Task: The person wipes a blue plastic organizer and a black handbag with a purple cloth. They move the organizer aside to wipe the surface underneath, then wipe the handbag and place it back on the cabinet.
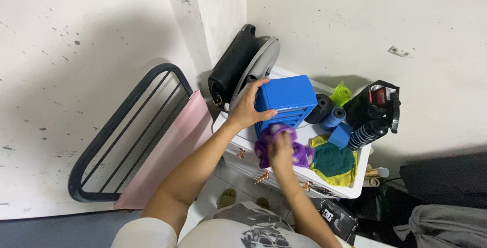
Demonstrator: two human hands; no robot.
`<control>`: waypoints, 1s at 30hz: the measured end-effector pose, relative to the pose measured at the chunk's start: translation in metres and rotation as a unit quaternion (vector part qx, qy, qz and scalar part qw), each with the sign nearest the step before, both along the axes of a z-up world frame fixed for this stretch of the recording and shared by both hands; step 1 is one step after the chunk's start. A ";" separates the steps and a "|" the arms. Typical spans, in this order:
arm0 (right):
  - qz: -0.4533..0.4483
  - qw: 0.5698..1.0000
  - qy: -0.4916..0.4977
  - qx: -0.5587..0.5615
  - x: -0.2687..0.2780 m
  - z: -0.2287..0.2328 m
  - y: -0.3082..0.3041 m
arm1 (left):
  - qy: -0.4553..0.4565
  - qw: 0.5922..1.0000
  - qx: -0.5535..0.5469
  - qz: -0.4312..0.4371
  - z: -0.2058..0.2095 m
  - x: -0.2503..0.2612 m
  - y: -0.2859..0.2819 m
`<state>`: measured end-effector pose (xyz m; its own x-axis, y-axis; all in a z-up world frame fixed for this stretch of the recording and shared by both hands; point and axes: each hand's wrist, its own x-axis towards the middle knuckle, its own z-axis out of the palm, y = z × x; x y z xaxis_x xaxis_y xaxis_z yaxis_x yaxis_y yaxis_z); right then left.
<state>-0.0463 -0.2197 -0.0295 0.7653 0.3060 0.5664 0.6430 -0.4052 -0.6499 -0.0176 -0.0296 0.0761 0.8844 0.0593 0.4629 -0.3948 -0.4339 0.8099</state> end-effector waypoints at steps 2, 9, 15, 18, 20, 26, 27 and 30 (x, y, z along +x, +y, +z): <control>0.020 0.999 0.012 -0.024 -0.014 -0.011 0.005 | -0.002 1.000 -0.001 0.001 -0.001 -0.002 0.000; 0.008 0.998 -0.009 -0.063 -0.022 -0.016 0.010 | 0.009 1.000 0.000 0.003 0.008 -0.004 0.001; -0.001 0.990 -0.012 -0.144 -0.007 -0.018 0.013 | -0.013 0.999 0.027 0.013 -0.003 -0.002 -0.003; 0.000 0.981 -0.009 -0.192 0.006 -0.015 -0.009 | -0.016 1.000 0.021 0.002 -0.013 0.000 -0.002; -0.011 0.984 0.024 -0.178 0.012 -0.011 -0.032 | -0.033 0.999 0.005 -0.005 -0.019 0.002 -0.006; -0.113 0.980 0.160 -0.033 0.034 0.012 -0.122 | 0.044 0.995 -0.056 0.076 -0.043 0.005 -0.025; -0.142 0.974 0.176 -0.013 0.034 0.020 -0.132 | 0.022 0.995 -0.043 0.089 -0.046 0.007 -0.025; -0.052 0.978 0.157 -0.130 0.031 0.030 -0.120 | -0.015 0.988 -0.034 0.147 -0.050 0.003 -0.028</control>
